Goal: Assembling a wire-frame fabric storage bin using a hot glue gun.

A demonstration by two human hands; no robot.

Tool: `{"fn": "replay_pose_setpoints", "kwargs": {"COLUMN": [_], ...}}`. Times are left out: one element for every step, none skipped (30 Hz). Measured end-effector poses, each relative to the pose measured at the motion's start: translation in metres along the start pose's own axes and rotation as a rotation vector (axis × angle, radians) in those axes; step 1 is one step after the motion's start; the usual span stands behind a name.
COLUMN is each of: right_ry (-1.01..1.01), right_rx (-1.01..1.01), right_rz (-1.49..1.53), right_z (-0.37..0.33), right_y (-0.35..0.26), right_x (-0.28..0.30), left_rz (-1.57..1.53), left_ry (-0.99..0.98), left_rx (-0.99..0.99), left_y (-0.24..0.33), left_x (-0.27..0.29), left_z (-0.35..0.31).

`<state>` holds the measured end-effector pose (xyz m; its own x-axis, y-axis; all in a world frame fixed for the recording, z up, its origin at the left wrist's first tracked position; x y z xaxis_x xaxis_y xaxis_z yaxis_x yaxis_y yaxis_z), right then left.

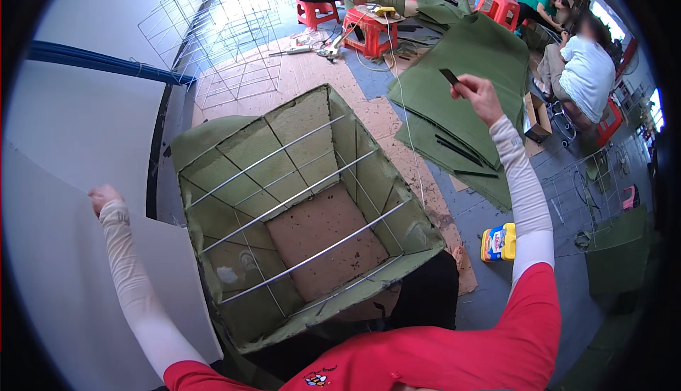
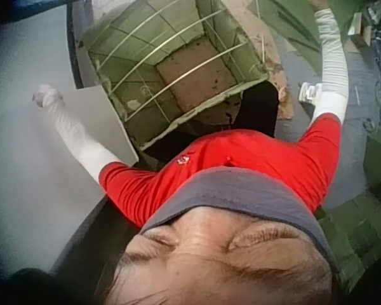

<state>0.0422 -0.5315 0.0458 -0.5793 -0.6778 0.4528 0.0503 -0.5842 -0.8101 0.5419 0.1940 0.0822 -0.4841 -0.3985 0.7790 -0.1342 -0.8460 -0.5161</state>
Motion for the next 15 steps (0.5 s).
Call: {"fn": "replay_pose_setpoints", "kwargs": {"right_ry": [0.006,0.099,0.186,0.188,0.228,0.274,0.259,0.227,0.174,0.147,0.127,0.092,0.054,0.057,0.026], "right_rx": [-0.014,-0.098,-0.178,-0.188,-0.223,-0.257,-0.274,-0.286,-0.262,-0.261,-0.239,-0.249,-0.256,-0.255,-0.262], "right_rz": [-0.013,0.082,0.181,0.177,0.217,0.259,0.256,0.288,0.328,0.335,0.351,0.342,0.333,0.331,0.320], "right_z": [-0.015,-0.026,-0.037,-0.046,-0.052,-0.057,-0.059,-0.062,-0.057,-0.063,-0.061,-0.071,-0.080,-0.087,-0.093], "right_y": [0.014,0.032,0.046,0.049,0.053,0.059,0.062,0.063,0.057,0.056,0.049,0.052,0.052,0.052,0.054], "right_x": [0.006,0.015,0.021,0.017,0.016,0.016,0.008,-0.001,-0.020,-0.023,-0.035,-0.033,-0.031,-0.029,-0.026], "left_rz": [0.011,-0.212,-0.430,-0.664,-0.821,-0.920,-1.094,-1.187,-1.232,-1.269,-1.338,-1.398,-1.156,-1.033,-0.937], "left_ry": [0.074,0.180,0.279,0.279,0.198,0.141,0.116,0.084,0.165,0.048,-0.023,-0.023,-0.095,-0.151,-0.157], "left_rx": [0.254,-0.029,-0.311,-0.421,-0.452,-0.505,-0.558,-0.641,-0.773,-0.869,-1.041,-1.128,-1.285,-1.327,-1.341], "left_y": [-0.004,0.033,0.080,0.128,0.186,0.243,0.282,0.325,0.350,0.390,0.422,0.457,0.484,0.502,0.516], "left_x": [0.001,0.028,0.070,0.114,0.159,0.217,0.241,0.263,0.274,0.303,0.284,0.295,0.308,0.310,0.311], "left_z": [0.008,0.015,0.006,0.008,0.011,0.001,0.002,-0.001,0.000,-0.011,0.006,-0.009,-0.015,-0.019,-0.022]}}
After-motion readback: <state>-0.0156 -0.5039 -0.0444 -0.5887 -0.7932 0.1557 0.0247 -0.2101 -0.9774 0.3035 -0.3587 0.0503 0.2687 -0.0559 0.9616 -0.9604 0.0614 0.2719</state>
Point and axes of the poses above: each hand's wrist, its own z-axis towards the middle knuckle, its own x-axis out of the back of the hand, y = z × x, the point moved 4 cm from there along z, towards the middle knuckle, and after that the axes turned 2 degrees about -x, right-handed, at the moved point
